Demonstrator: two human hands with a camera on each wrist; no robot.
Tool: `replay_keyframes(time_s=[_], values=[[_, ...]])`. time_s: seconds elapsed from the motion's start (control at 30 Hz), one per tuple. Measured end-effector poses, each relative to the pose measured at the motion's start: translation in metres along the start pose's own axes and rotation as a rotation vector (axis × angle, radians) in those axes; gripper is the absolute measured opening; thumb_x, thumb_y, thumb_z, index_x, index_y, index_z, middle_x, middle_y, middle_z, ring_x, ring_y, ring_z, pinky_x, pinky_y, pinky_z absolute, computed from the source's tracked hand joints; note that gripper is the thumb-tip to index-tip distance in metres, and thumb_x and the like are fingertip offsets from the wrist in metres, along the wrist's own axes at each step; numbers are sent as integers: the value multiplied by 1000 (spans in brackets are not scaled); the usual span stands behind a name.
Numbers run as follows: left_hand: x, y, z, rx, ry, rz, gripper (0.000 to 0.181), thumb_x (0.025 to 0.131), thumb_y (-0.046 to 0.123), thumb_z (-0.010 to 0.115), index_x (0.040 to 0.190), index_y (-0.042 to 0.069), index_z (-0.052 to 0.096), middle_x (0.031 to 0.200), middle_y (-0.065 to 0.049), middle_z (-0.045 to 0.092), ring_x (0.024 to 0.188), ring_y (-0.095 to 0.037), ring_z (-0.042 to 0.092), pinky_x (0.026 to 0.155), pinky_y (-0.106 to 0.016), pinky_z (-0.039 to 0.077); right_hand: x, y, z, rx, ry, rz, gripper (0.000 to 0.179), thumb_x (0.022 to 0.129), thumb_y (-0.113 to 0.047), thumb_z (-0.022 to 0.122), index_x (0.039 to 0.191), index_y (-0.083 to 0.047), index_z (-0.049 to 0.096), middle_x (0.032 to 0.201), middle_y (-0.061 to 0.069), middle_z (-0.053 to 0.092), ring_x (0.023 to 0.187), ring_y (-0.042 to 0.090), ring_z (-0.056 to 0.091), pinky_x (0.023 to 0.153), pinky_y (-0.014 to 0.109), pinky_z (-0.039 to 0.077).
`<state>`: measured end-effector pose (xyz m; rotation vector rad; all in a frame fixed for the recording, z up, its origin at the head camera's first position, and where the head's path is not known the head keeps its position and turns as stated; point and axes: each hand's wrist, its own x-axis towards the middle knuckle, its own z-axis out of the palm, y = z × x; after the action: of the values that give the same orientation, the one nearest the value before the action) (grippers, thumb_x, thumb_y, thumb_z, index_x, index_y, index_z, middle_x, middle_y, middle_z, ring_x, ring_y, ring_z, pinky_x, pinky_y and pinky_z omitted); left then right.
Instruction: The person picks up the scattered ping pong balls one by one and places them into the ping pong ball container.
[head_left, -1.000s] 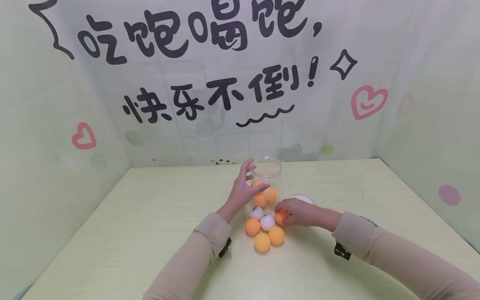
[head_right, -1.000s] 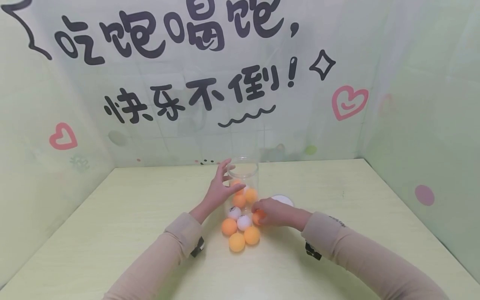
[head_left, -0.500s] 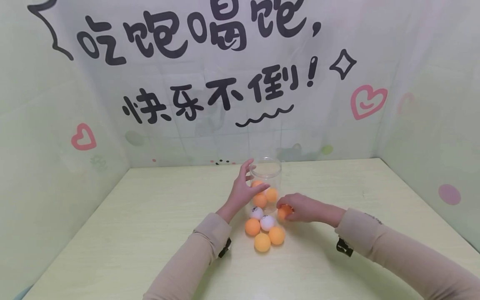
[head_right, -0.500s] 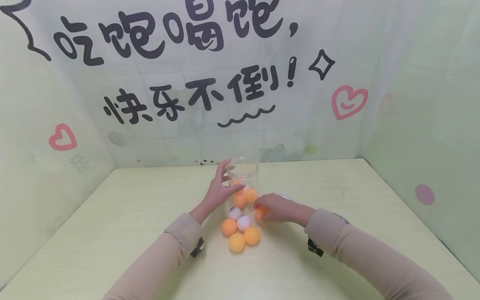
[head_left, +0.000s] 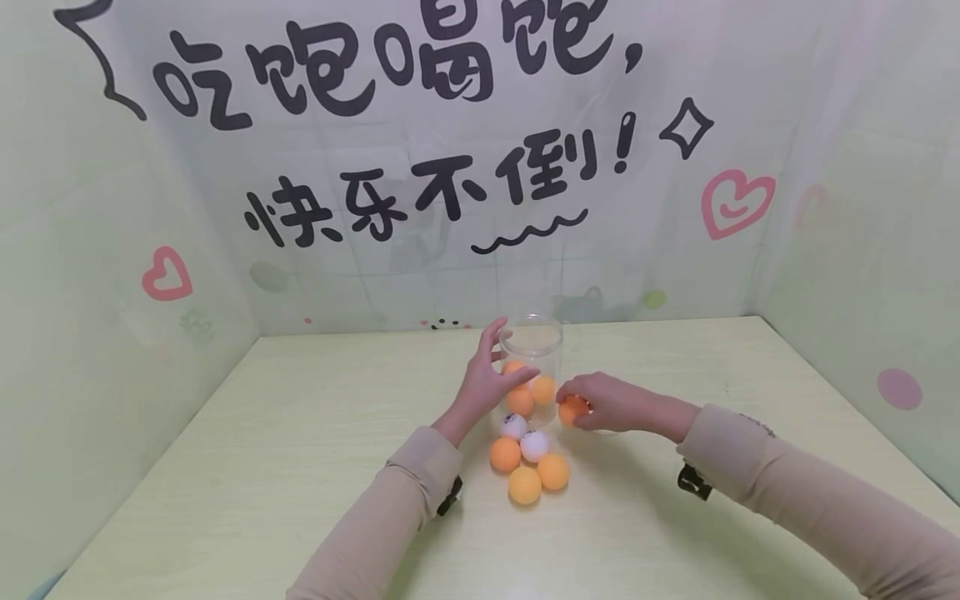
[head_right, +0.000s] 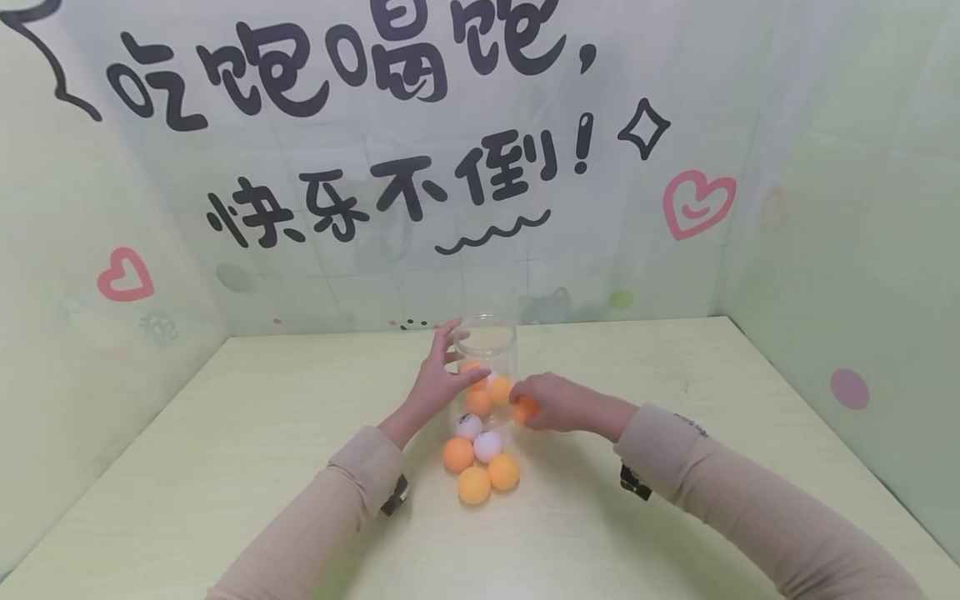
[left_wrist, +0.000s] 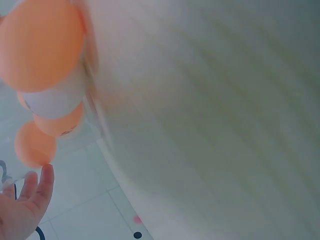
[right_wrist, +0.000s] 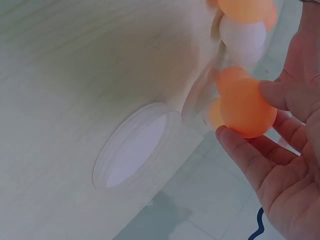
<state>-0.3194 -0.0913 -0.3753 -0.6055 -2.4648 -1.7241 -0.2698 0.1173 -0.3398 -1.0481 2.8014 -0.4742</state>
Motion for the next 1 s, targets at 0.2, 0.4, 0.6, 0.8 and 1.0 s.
replay_keyframes(time_s=[0.2, 0.4, 0.6, 0.8, 1.0], values=[[-1, 3, -1, -7, 4, 8, 83, 77, 26, 73, 143, 25, 22, 142, -10, 36, 120, -33, 43, 90, -45, 45, -2, -3, -12, -26, 18, -10, 29, 81, -4, 65, 108, 3, 60, 101, 11, 63, 77, 15, 53, 68, 26, 47], [-2, 3, -1, -5, 4, 3, 84, 77, 25, 74, 143, 24, 21, 143, -12, 35, 120, -34, 43, 91, -46, 44, -3, -5, -23, -38, 28, 0, 29, 81, -4, 65, 109, 3, 60, 104, 12, 63, 82, 18, 55, 70, 28, 49], [-2, 2, -1, -10, 3, 3, 84, 77, 24, 74, 143, 25, 21, 143, -13, 35, 120, -35, 43, 91, -47, 43, -4, -6, -33, -49, 43, 4, 28, 81, -4, 65, 109, 1, 61, 104, 11, 62, 84, 19, 55, 72, 31, 50], [-1, 1, -1, -13, 4, -1, 84, 77, 24, 74, 143, 25, 22, 142, -12, 36, 120, -34, 43, 91, -47, 43, -6, -8, -44, -55, 64, 7, 28, 81, -5, 64, 109, 1, 60, 103, 11, 62, 84, 20, 55, 73, 32, 51], [-2, 2, -1, -10, -2, -1, 84, 77, 27, 74, 143, 26, 21, 142, -9, 36, 120, -33, 43, 92, -46, 43, -8, -10, -55, -61, 107, -23, 28, 80, -3, 64, 107, 2, 60, 100, 10, 63, 81, 19, 55, 71, 32, 50]])
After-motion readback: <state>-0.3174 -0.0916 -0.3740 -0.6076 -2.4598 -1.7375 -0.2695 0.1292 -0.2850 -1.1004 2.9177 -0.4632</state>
